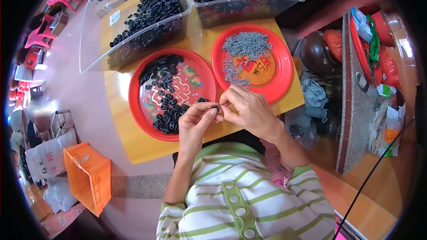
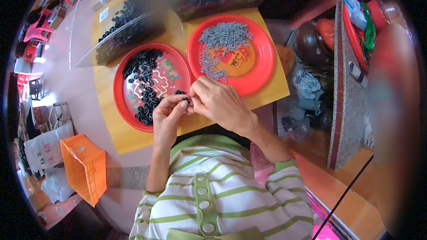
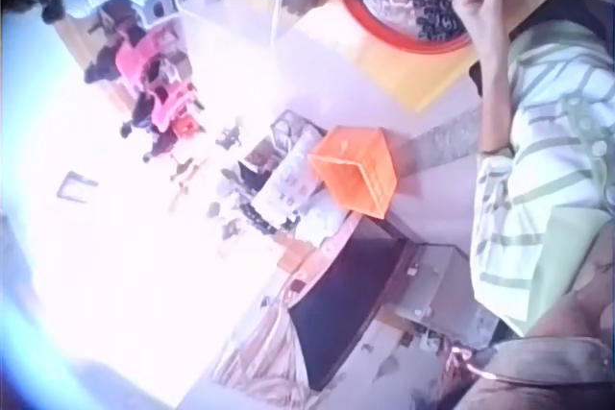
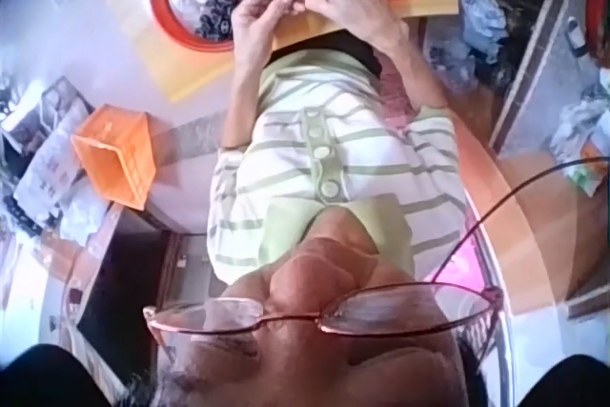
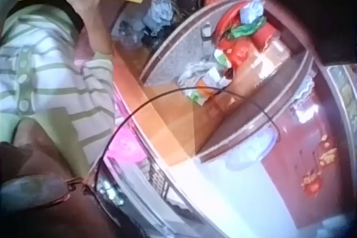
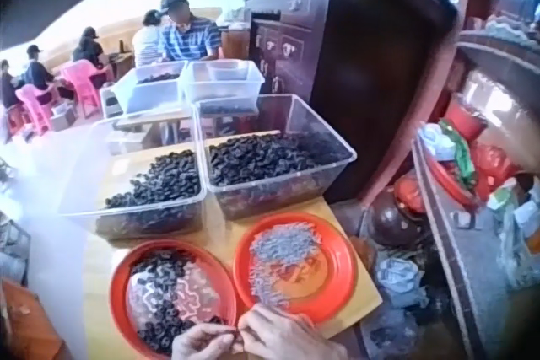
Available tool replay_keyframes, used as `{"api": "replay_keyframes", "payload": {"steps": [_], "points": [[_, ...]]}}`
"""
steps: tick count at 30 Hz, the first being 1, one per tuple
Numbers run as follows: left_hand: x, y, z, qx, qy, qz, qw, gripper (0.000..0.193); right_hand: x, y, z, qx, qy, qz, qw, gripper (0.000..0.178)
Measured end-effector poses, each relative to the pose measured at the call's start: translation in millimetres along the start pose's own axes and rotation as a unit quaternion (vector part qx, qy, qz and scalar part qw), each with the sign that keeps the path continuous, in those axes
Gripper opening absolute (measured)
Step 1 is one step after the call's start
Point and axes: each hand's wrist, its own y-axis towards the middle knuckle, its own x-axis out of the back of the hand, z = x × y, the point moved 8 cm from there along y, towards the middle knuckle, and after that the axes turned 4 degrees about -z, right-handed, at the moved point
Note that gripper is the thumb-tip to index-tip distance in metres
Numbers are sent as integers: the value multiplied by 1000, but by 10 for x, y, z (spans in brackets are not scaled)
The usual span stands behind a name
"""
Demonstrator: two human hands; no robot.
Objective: The person puts on eyeglasses and assembles cord locks by fitting together plastic components and springs from the trays by hand.
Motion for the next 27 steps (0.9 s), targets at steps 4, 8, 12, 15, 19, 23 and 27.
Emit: {"api": "replay_keyframes", "payload": {"steps": [4, 8, 12, 15, 19, 23, 27], "points": [[98, 12, -30, -13, 5, -18, 1000, 15, -71, 61, 35, -5, 29, 0, 1000, 15], [160, 19, -6, 7, -9, -30, 999, 15, -128, 95, -8, -64, 136, -9, 989, 14], [145, 8, 13, 17, -36, -17, 999, 14, -166, 123, -29, -98, 224, -27, 969, 13], [229, 35, -84, -6, -12, -53, 998, 15, -133, 134, -22, -63, 123, -29, 990, 13], [239, 27, -174, -34, 38, -45, 998, 17, -178, 153, 16, -47, 112, -12, 993, 12], [236, 27, -177, -38, 30, -49, 998, 17, -187, 154, 17, -103, 222, -15, 970, 10], [216, 45, -74, 14, -69, -34, 997, 16, -280, 106, -72, -125, 294, -18, 947, 8]]}}
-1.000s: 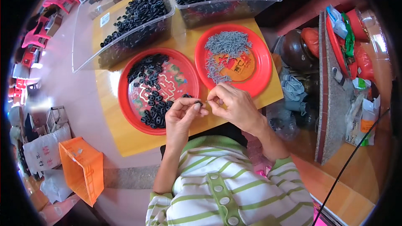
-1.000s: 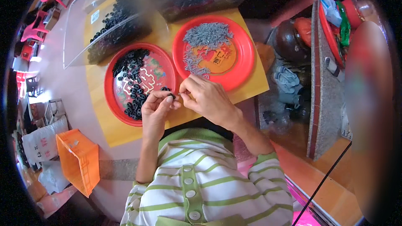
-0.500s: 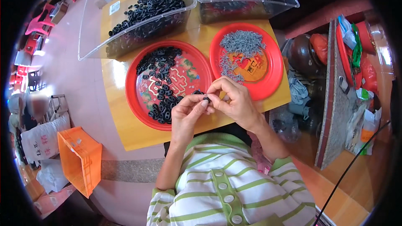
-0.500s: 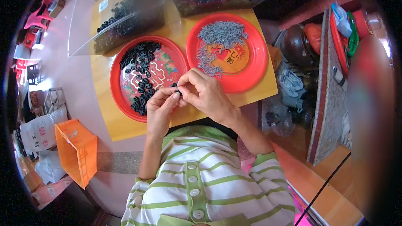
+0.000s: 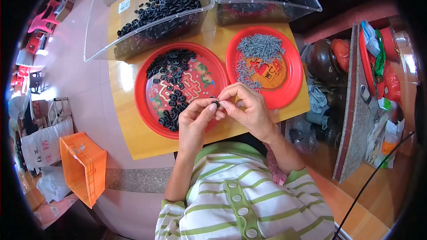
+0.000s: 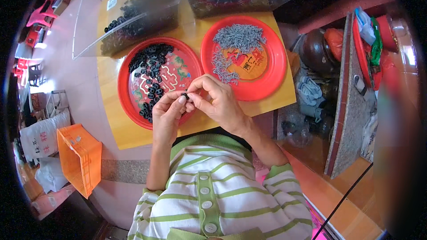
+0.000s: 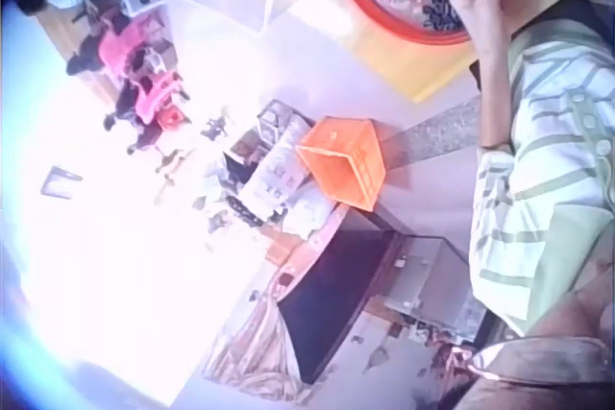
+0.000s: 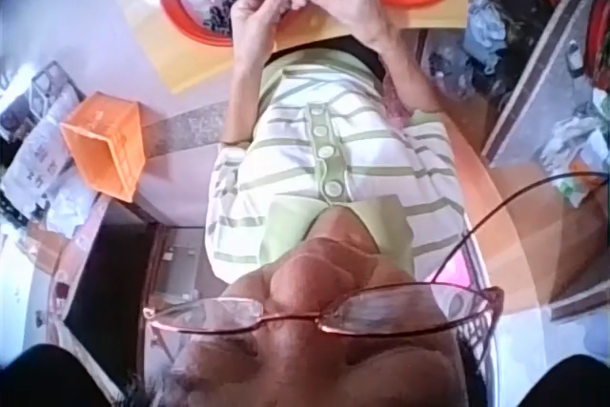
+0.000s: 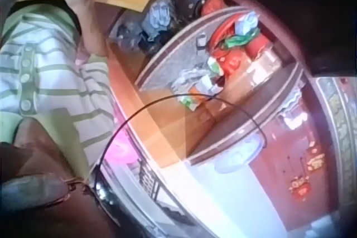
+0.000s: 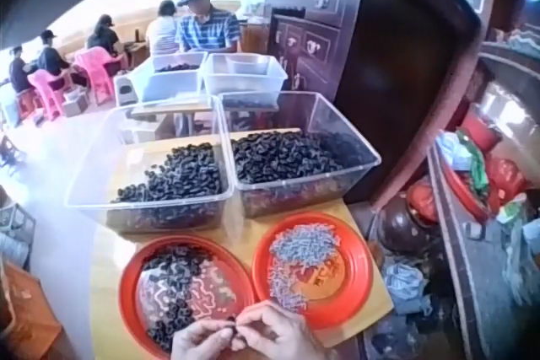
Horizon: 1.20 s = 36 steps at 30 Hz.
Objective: The person puts on eyeglasses and assembles cord locks by fitting together plastic components and springs from the trays by hand.
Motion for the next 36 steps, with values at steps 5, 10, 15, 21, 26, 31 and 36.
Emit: {"api": "replay_keyframes", "payload": {"steps": [5, 10, 15, 21, 26, 31, 36], "points": [[-4, 1, 44, 35, -59, 6, 998, 16, -34, -37, -142, -20, 97, -17, 995, 9], [2, 3, 60, 44, -75, 6, 996, 15, -51, -47, -188, -28, 124, -15, 992, 9], [-21, 10, 48, 41, -80, 10, 996, 15, -50, -53, -147, -26, 148, -26, 988, 7], [-31, 17, 52, 44, -82, 11, 996, 16, -55, -53, -121, -6, 167, -35, 985, 8], [-38, 14, 59, 45, -88, 10, 995, 16, -77, -68, -150, -14, 219, -40, 975, 8], [-44, 20, 62, 44, -93, 11, 995, 16, -48, -64, -141, 10, 170, -56, 984, 6], [-44, 7, 65, 44, -84, 4, 996, 16, -26, -75, -134, 39, 107, -71, 991, 5]]}}
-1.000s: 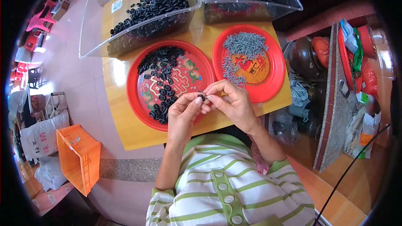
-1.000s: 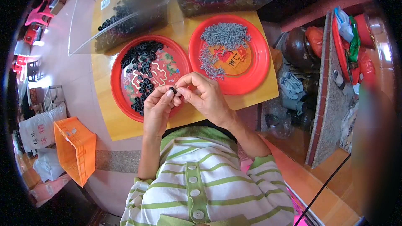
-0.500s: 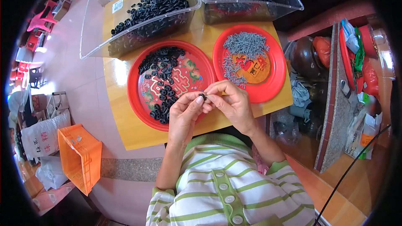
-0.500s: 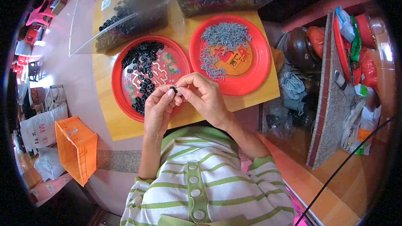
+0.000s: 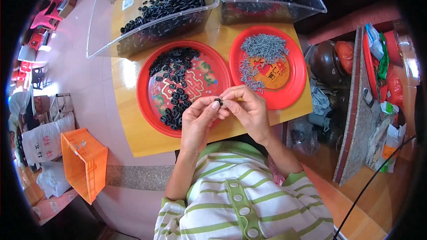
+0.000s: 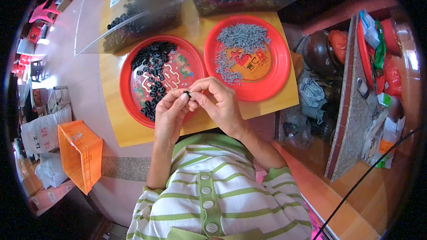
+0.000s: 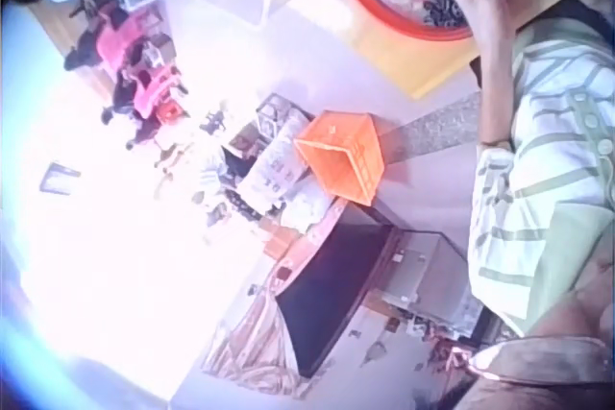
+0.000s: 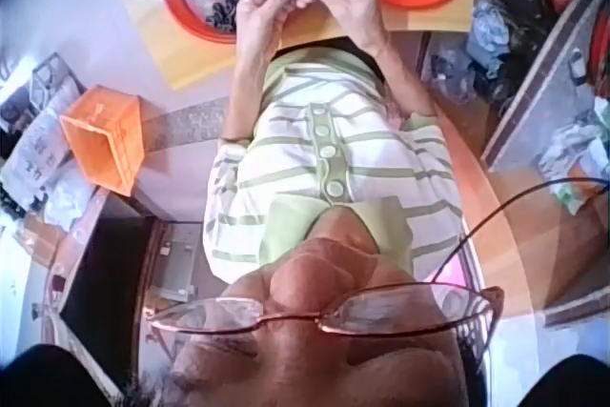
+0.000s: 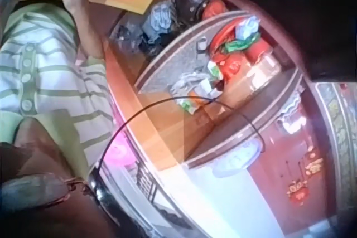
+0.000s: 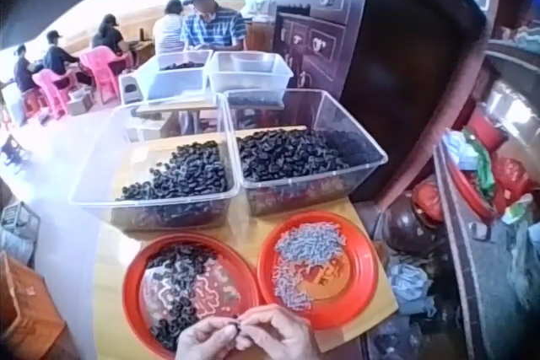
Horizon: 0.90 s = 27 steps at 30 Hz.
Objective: The person puts on eyeglasses and assembles cord locks by fitting together plastic components and springs from the trays by hand.
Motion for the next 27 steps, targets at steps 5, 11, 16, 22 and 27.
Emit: {"api": "replay_keyframes", "payload": {"steps": [5, 11, 16, 22, 27], "points": [[62, -47, 2, -15, 38, -34, 999, 17, -86, -71, -70, -50, 28, 20, 998, 7], [199, -99, 41, -4, 30, -53, 998, 16, -187, -87, -173, -50, 47, 25, 997, 8], [316, -207, -117, -50, -26, -58, 997, 16, -404, 117, -137, -139, 146, 95, 975, 7], [455, -361, -256, -74, 14, -74, 994, 17, -781, 526, -174, 125, -247, 143, 950, 17], [599, -424, -310, -92, 12, -98, 991, 17, -1039, 553, -201, 153, -312, 186, 919, 23]]}}
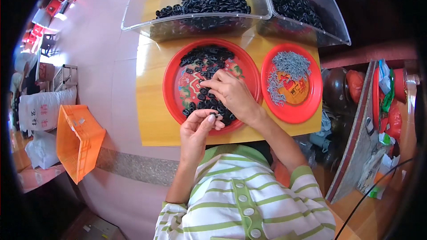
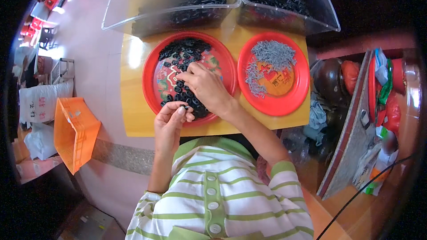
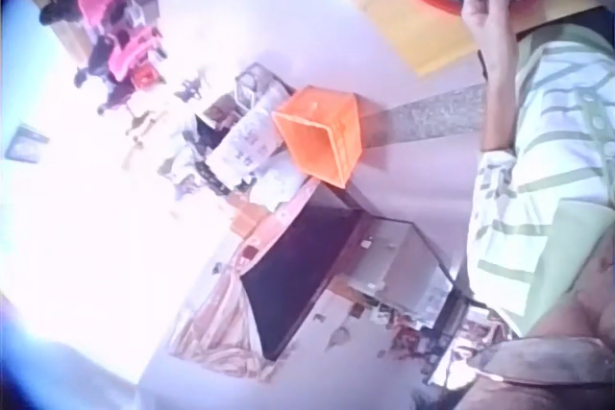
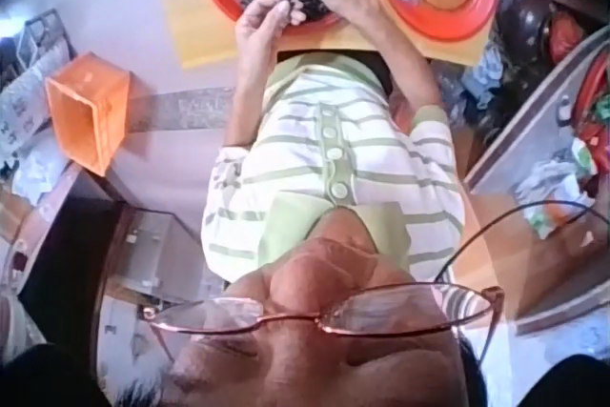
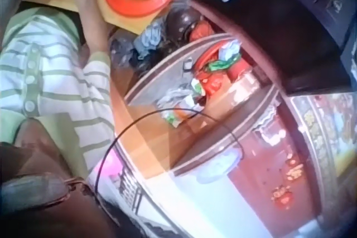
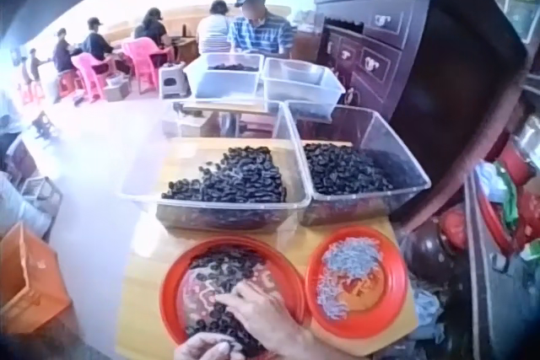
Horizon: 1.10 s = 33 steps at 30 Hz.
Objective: The person puts on eyeglasses and assembles cord locks by fitting together plastic components and springs from the trays by hand.
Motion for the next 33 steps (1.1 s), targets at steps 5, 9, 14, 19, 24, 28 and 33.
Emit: {"api": "replay_keyframes", "payload": {"steps": [5, 9, 14, 19, 24, 28, 33], "points": [[32, 12, -32, -7, -13, -1, 1000, 17, -70, 36, 26, 33, -40, 47, 998, 26], [23, 25, -21, -13, -11, 2, 1000, 16, -19, 41, 51, 55, -47, 33, 997, 22], [-48, 17, 6, -7, -3, 7, 1000, 16, 15, 26, -25, 7, -43, 40, 998, 20], [-136, 10, 25, -9, -5, 17, 1000, 16, 173, -155, -154, -6, -15, 8, 1000, 24], [-162, 58, 69, -9, -3, -15, 1000, 17, 259, -501, -406, -268, 291, -12, 918, 20], [-240, 133, 95, -20, 1, -28, 999, 14, 285, -654, -335, -296, 497, -54, 814, 20], [-298, 189, 140, -35, 0, -25, 999, 14, 334, -717, -276, -298, 550, -92, 775, 21]]}}
